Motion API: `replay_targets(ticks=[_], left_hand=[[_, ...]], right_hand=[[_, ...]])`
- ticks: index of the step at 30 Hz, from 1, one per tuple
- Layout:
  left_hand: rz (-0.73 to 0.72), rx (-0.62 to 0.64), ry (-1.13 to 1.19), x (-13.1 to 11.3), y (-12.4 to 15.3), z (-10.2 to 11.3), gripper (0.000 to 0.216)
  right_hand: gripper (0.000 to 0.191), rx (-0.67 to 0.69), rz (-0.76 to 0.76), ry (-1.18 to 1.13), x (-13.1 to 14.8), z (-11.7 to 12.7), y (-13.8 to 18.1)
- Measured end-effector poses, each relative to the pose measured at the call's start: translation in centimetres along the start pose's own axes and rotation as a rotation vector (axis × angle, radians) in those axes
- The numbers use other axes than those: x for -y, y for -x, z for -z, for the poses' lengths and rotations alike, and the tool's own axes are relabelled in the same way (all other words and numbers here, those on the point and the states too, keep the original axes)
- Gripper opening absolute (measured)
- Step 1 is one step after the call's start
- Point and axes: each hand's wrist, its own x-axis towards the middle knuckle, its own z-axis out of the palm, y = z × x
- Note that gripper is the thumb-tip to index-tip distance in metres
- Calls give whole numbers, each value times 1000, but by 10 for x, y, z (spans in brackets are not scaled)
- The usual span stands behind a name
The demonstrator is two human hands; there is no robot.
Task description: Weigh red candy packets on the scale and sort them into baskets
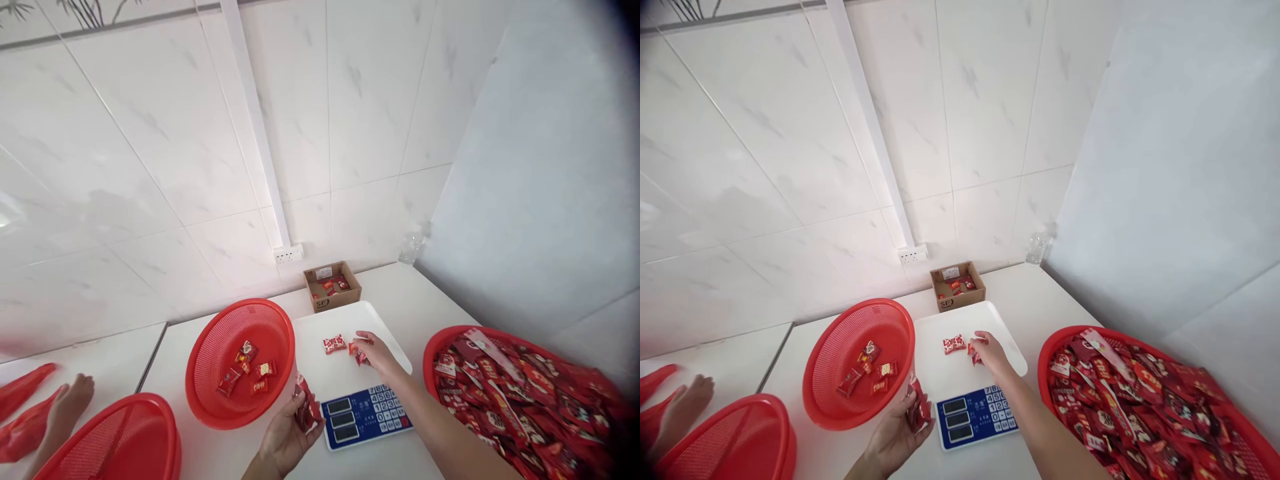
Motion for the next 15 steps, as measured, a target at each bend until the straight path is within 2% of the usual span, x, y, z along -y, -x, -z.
replay_targets(ticks=[5, 10, 15], left_hand=[[26, -33, 0, 8, 3, 8, 15], [22, -9, -52, 18, 8, -2, 23], [33, 13, -59, 25, 12, -3, 30]], right_hand=[[46, 24, 11, -46, -4, 5, -2], [43, -109, 36, -65, -1, 11, -1], [46, 43, -44, -156, -9, 5, 8]])
